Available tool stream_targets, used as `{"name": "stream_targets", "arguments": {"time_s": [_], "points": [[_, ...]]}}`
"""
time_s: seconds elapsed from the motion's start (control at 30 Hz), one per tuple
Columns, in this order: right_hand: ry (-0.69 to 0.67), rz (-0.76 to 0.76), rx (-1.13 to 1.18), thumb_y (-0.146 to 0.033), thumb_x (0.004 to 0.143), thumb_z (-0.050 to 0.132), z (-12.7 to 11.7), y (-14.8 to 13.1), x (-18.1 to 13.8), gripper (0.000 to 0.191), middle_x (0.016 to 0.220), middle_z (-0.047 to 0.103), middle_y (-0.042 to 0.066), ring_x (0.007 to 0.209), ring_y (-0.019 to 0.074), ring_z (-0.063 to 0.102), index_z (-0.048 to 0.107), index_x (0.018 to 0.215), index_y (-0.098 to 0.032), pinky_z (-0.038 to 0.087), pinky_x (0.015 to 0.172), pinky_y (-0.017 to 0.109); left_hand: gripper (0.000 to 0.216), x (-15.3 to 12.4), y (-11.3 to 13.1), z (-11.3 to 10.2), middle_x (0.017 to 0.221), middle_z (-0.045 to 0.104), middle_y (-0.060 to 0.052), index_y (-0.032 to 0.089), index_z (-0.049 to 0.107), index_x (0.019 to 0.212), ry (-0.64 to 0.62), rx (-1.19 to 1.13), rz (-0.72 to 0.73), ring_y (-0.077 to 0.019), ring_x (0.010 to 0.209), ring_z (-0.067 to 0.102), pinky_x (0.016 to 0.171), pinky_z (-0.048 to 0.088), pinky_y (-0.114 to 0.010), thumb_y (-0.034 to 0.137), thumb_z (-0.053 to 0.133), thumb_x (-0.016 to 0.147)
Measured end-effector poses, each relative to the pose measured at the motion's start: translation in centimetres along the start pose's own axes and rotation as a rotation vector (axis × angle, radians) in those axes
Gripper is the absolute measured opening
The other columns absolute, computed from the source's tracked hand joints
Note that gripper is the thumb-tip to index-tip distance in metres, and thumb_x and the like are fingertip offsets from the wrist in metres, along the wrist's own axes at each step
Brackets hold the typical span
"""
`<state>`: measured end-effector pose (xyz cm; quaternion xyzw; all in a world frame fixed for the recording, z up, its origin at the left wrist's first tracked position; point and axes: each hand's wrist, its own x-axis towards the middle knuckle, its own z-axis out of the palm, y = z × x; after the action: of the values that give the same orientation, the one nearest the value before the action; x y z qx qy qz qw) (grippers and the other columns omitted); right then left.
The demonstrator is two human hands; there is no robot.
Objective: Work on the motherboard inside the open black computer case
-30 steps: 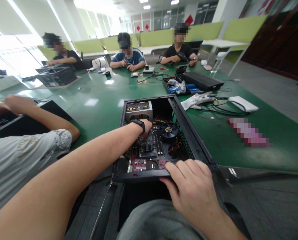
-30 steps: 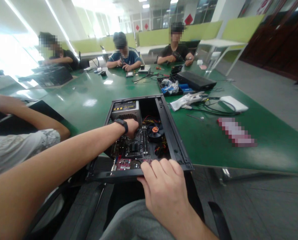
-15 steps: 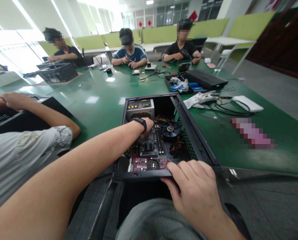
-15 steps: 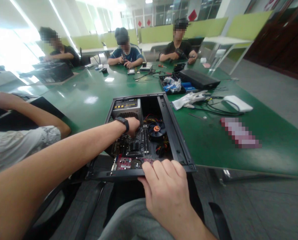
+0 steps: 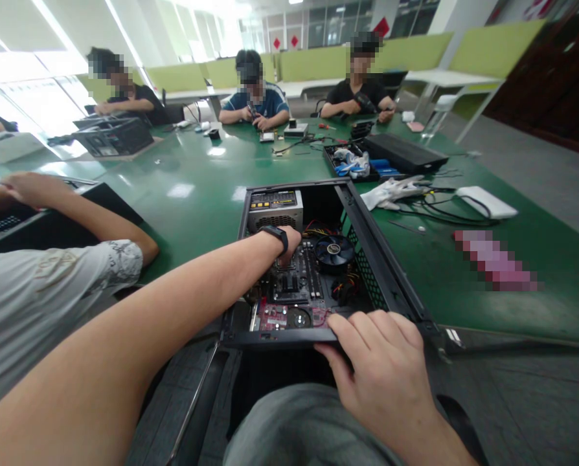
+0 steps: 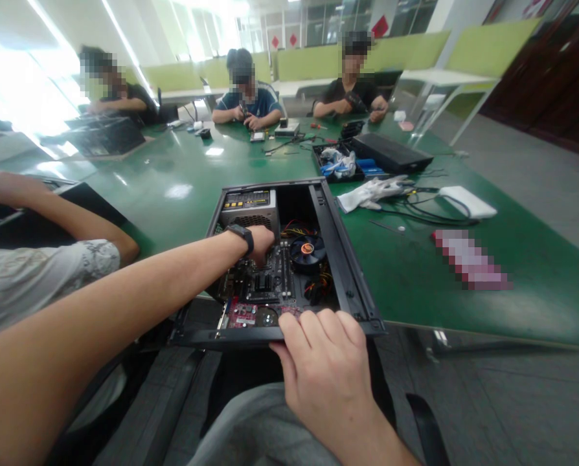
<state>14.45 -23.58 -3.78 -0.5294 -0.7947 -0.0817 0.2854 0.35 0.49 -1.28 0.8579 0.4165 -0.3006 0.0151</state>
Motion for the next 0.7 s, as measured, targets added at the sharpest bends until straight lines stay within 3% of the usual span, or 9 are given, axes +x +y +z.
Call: {"name": "stream_targets", "arguments": {"time_s": [0.2, 0.7], "points": [[-0.001, 0.001, -0.006, -0.034, 0.09, 0.06, 0.03, -0.05, 0.03, 0.021, 0.083, 0.06, 0.003, 0.08, 0.0211, 0.044, 0.062, 0.107, -0.022, 0.031, 0.08, 0.041, 0.055, 0.17, -0.2, 0.29, 0.102, 0.076, -0.017, 0.012, 0.08, 0.094, 0.033, -0.079, -0.026, -0.0319, 0.097, 0.071, 0.084, 0.055, -0.032, 0.026, 0.092, 0.043], [-0.02, 0.003, -0.014, -0.035, 0.09, 0.06, 0.04, -0.02, 0.03, 0.021, 0.081, 0.058, 0.002, 0.08, 0.0215, 0.044, 0.061, 0.108, -0.023, 0.03, 0.08, 0.041, 0.058, -0.18, 0.29, 0.13, 0.106, 0.075, -0.019, 0.008, 0.079, 0.099, 0.029, -0.041, -0.034, -0.0321, 0.099, 0.07, 0.084, 0.055, -0.031, 0.022, 0.091, 0.045]]}}
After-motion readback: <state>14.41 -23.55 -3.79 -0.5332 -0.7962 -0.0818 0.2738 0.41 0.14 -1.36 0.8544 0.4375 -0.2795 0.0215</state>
